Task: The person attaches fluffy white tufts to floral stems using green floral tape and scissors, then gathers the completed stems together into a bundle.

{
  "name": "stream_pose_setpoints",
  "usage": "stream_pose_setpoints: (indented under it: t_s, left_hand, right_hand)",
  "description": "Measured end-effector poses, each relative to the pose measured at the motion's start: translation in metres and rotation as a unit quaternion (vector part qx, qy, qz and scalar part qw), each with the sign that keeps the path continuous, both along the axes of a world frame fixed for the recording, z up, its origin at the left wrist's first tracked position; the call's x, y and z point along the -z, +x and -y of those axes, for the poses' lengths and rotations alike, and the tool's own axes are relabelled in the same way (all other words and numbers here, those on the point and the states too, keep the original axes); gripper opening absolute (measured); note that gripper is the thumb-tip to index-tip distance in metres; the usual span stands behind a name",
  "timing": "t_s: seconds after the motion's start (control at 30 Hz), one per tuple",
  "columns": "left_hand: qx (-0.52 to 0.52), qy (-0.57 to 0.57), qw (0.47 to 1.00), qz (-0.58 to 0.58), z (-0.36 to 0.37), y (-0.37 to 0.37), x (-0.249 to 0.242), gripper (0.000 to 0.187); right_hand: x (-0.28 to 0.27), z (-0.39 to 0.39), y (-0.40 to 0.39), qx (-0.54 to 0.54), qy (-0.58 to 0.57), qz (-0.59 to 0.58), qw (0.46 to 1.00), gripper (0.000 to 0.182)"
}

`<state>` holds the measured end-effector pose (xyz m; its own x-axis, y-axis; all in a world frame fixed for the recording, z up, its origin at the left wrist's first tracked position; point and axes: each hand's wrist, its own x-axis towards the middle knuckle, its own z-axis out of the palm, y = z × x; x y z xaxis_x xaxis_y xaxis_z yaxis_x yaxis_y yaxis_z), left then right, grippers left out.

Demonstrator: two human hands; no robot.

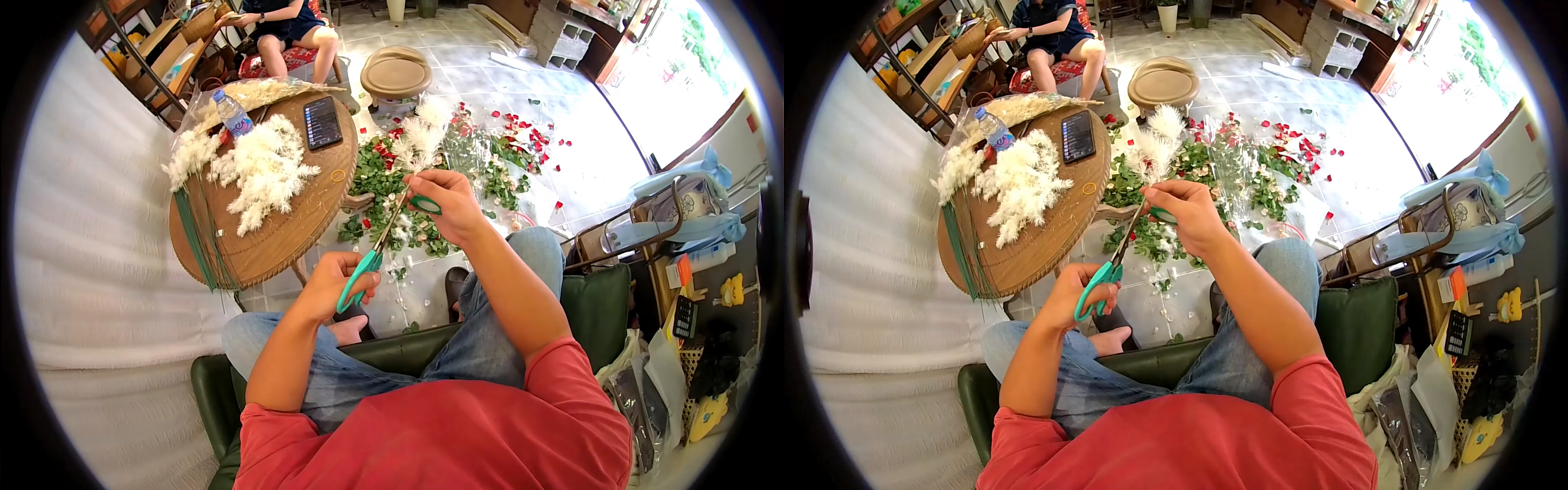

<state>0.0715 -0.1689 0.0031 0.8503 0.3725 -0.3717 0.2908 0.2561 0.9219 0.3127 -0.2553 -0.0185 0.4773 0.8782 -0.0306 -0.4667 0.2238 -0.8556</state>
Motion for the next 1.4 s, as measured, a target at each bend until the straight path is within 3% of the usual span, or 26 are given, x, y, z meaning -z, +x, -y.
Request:
stream_pose_setpoints:
  t_s: [1.0,1.4]
  left_hand:
    - [-0.009,0.002,1.000,-0.027,0.000,-0.002,-0.003,0.018]
    - [-0.026,-0.020,0.999,-0.025,0.003,0.000,-0.007,0.019]
  right_hand:
    - [0.000,-0.002,-0.003,0.029,-0.031,0.131,0.990,0.019]
    - [0.001,-0.004,-0.005,0.037,-0.048,0.115,0.992,0.020]
